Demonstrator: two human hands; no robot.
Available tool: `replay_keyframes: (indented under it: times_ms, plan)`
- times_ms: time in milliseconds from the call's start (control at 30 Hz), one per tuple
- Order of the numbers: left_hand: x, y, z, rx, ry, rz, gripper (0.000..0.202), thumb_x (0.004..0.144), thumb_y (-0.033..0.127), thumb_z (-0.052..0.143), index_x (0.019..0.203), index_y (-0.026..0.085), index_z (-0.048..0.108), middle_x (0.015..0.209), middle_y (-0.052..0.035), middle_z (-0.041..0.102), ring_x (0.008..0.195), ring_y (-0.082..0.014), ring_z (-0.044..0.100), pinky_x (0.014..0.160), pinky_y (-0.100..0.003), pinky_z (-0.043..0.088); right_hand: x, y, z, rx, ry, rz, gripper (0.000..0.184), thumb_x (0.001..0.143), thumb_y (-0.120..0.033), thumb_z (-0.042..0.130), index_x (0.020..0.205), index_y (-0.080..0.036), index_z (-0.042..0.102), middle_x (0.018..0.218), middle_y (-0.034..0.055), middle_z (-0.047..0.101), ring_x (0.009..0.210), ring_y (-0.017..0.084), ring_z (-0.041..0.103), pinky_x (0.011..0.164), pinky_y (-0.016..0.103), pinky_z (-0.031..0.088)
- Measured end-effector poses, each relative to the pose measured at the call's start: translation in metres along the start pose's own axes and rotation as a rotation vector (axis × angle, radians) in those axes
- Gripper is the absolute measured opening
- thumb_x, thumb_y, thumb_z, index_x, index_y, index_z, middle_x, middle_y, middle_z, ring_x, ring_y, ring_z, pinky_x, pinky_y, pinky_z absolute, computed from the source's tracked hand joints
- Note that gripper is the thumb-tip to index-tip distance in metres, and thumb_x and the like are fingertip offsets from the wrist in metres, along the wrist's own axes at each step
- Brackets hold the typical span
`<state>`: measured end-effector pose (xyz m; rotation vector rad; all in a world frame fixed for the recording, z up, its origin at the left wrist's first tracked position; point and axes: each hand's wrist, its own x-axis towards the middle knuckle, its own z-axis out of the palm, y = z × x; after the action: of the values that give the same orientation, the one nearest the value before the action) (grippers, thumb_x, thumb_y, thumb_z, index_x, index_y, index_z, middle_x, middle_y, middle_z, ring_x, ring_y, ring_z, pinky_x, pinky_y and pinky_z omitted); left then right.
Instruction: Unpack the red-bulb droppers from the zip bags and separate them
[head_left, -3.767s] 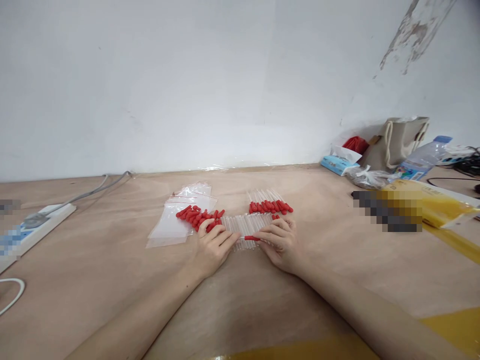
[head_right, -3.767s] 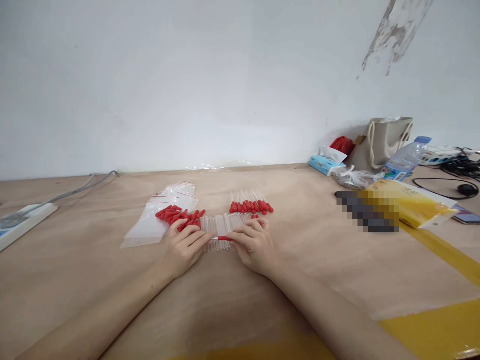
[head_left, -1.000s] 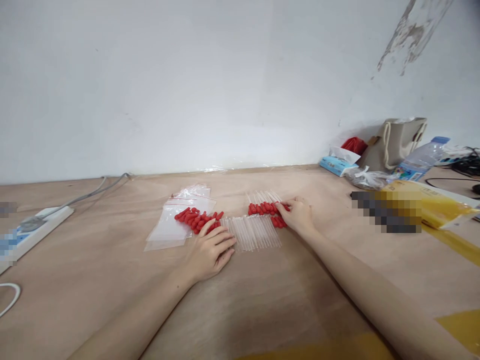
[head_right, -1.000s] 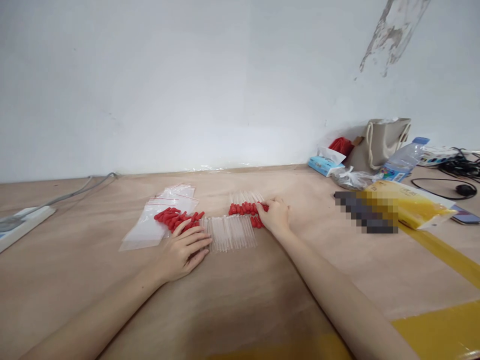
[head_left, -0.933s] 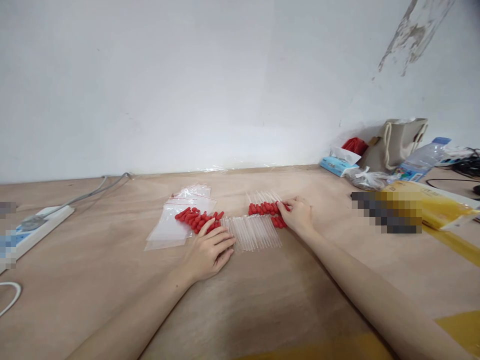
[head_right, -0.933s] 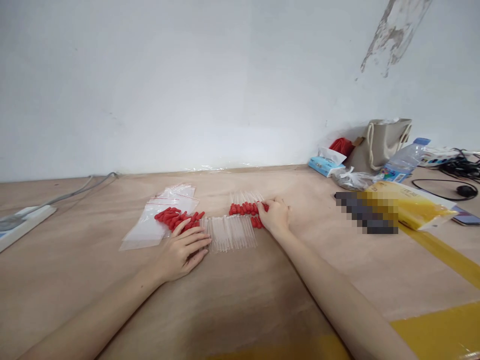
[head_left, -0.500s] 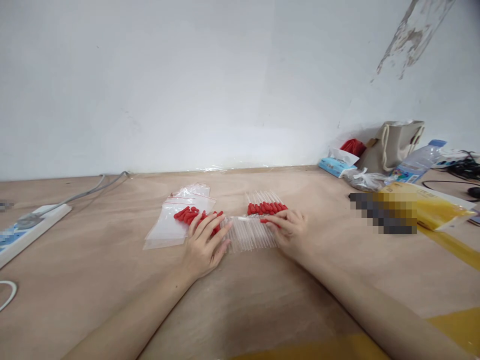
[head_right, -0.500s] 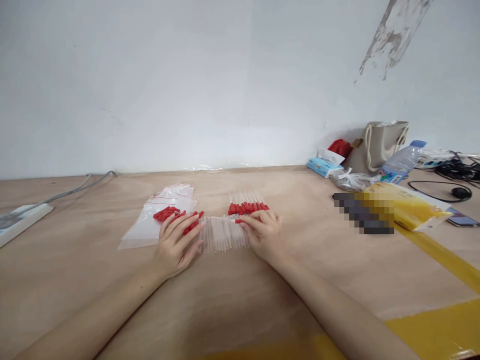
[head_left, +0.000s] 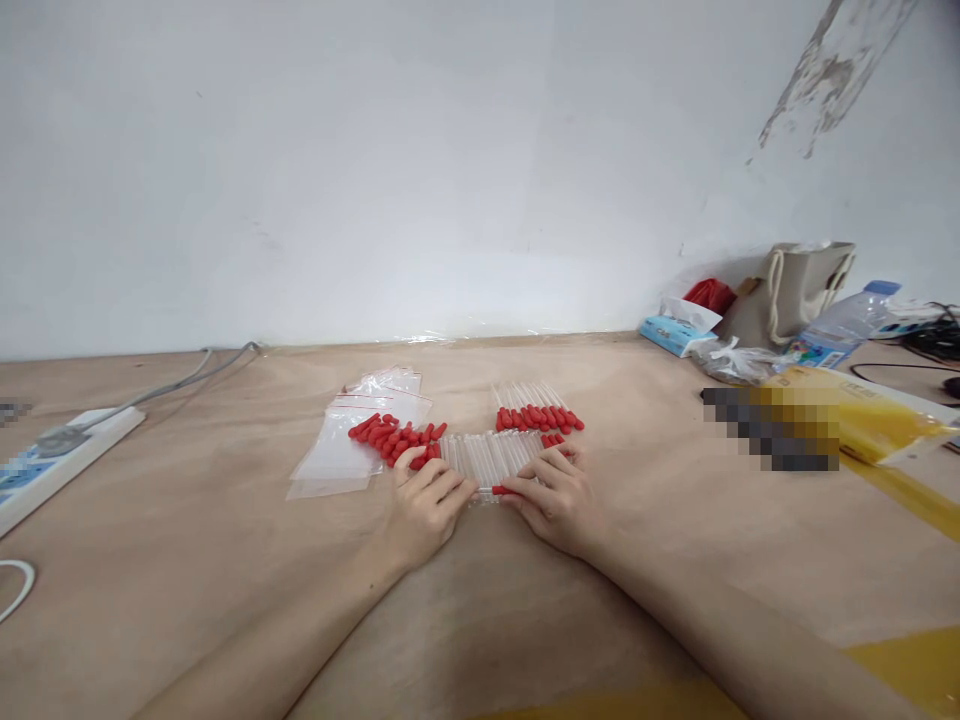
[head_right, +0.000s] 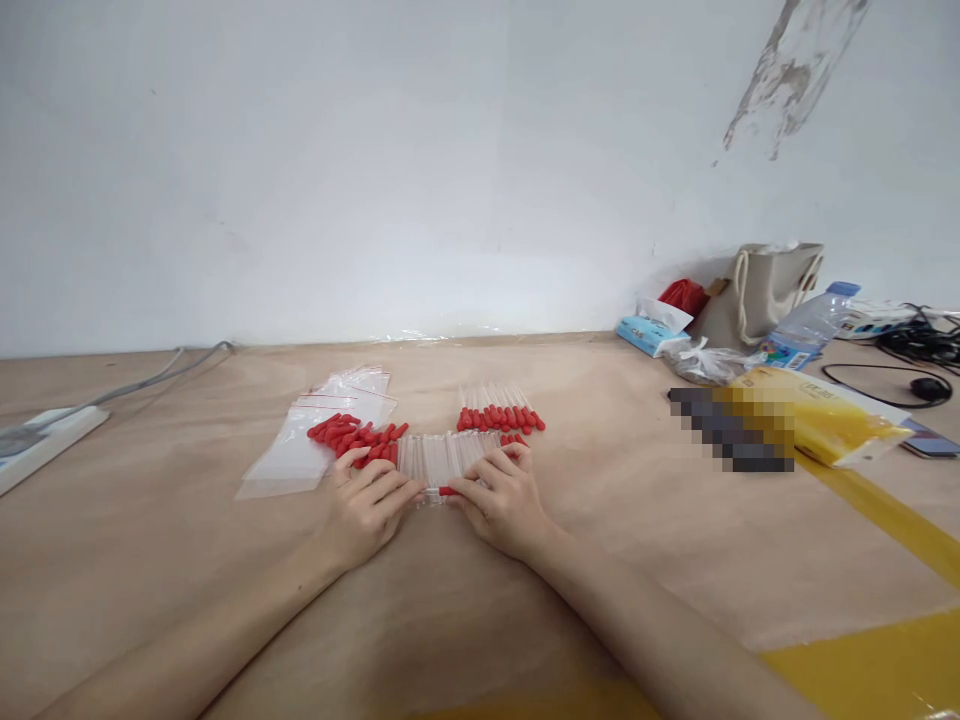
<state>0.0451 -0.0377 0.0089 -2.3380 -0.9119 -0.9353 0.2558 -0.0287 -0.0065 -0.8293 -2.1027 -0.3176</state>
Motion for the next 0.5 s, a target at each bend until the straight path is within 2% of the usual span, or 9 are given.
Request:
replay_keyframes:
  times_ms: [200, 500]
  plan:
    - [0.002, 0.002, -0.003, -0.015, -0.003, 0.026, 0.009, 0.082, 0.020, 0.054, 0.081, 0.021, 0.063, 0.061, 0.0034, 0.061, 0.068, -0.0133, 0.053, 0.086, -0.042, 0.031, 0.000, -0.002, -0.003, -0.024, -0.042, -0.028, 0.010, 0.079, -0.027, 0.057, 0.074, -0.022, 0.064, 0.062, -0.0025, 0.057, 0.068, 0.011, 0.045, 0.083, 0.035, 0.023]
    - [-0.003, 0.002, -0.007, -0.036, 0.001, 0.050, 0.011, 0.083, 0.018, 0.051, 0.083, 0.021, 0.062, 0.060, 0.0034, 0.060, 0.069, -0.0130, 0.054, 0.087, -0.041, 0.031, -0.001, -0.006, -0.012, -0.036, -0.046, -0.078, 0.010, 0.080, -0.021, 0.054, 0.075, -0.024, 0.062, 0.065, -0.0036, 0.061, 0.076, 0.013, 0.049, 0.093, 0.041, 0.018]
